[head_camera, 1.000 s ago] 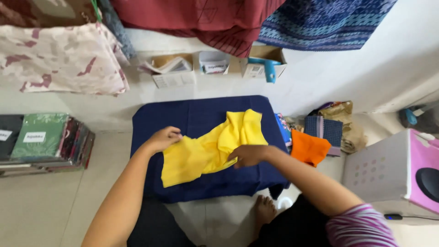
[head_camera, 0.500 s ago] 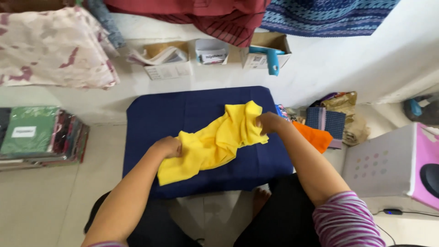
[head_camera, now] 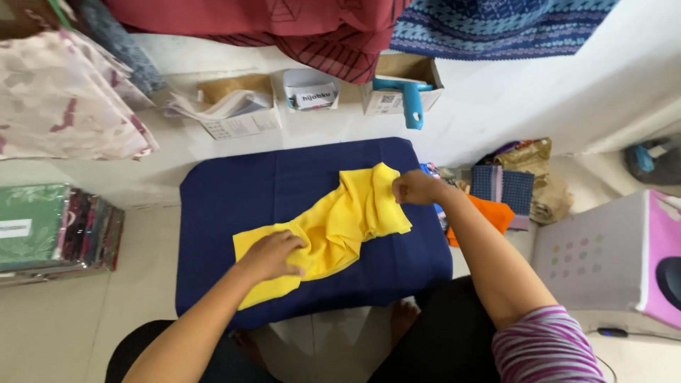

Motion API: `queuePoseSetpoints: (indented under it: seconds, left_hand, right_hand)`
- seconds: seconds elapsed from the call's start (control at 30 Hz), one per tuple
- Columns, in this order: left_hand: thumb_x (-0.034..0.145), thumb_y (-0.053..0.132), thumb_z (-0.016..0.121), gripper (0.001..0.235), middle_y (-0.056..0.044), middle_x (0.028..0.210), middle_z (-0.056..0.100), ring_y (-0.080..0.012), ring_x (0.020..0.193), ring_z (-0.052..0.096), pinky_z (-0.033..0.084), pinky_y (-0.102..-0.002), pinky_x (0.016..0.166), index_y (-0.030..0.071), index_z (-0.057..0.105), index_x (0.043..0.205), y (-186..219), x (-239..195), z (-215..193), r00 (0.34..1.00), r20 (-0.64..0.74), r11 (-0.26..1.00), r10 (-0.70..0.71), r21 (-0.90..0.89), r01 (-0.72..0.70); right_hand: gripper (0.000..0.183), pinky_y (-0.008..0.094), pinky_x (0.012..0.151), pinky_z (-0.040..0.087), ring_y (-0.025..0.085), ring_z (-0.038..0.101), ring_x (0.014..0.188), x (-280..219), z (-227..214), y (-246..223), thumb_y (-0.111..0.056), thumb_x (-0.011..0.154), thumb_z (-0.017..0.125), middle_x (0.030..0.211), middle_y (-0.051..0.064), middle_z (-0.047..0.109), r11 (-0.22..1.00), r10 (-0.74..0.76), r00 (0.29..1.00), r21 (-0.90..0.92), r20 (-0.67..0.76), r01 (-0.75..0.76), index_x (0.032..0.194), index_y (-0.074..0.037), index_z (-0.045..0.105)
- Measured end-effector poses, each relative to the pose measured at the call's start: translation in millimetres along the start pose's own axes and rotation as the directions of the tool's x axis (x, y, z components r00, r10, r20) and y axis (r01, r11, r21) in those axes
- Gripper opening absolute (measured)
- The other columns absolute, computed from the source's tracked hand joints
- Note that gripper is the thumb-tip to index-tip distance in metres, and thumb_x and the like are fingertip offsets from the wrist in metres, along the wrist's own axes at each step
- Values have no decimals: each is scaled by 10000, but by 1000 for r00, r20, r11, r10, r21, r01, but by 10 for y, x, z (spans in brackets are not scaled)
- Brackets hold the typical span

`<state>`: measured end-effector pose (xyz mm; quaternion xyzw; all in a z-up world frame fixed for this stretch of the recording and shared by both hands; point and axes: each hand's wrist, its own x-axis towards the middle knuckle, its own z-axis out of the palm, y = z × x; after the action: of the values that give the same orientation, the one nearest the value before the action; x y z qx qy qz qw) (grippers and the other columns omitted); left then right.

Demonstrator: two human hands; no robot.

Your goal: The person folds a green patterned cloth and places it in a stack. Then, they unfold a yellow cloth on a blue mat, smooth it out, and use a lint roller to clean the surface before folding it.

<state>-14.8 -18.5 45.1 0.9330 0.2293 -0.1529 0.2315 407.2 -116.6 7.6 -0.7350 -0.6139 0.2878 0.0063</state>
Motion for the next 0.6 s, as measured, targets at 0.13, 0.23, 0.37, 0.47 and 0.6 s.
queuePoseSetpoints:
  seconds: [0.13,0.23,0.37,0.47,0.6]
  left_hand:
    - [899,327,732,267,-29,1068,689,-275,1142,631,507,-410,1008,230,708,1146,-154,344,236,999,8,992,41,115,-42]
    - [934,407,661,281,-75,1144,745,-314,1191,644,512,-466,1047,286,750,1172,-235,335,5,996,-90,998,-17,65,23]
    - [981,272,591,230,-52,1059,777,-294,1098,699,531,-425,1010,320,809,1033,-415,40,-405,942,-313,991,-120,-89,97]
    - [994,289,589,224,-23,1050,779,-280,1071,694,533,-415,989,267,808,1034,-720,-129,-472,879,-454,987,-145,-129,96]
    - [1001,323,640,191,-3,1003,774,-261,1015,698,551,-385,944,240,810,1025,-1013,-330,-515,702,-694,981,-161,-190,37]
  right_hand:
    - [257,433,960,550,282,744,1020,-34,1,-119,-321,744,877,939,-22,807,997,18,999,75,46,-22,982,-263,799]
    - [583,455,1038,517,341,705,1121,45,180,-226,-286,679,964,1064,58,793,1000,23,975,-17,220,-20,1213,-191,750]
    - [249,369,931,573,274,750,995,227,413,-184,-320,748,895,966,-9,796,982,-8,974,-180,227,50,980,-268,821]
    - [216,409,950,562,321,738,1025,194,250,-189,-276,804,834,993,35,805,995,-31,982,-85,189,48,1019,-246,829]
    - [212,501,940,531,414,723,992,-172,-210,-181,-144,786,839,956,165,794,952,-113,990,275,-83,132,997,-138,823]
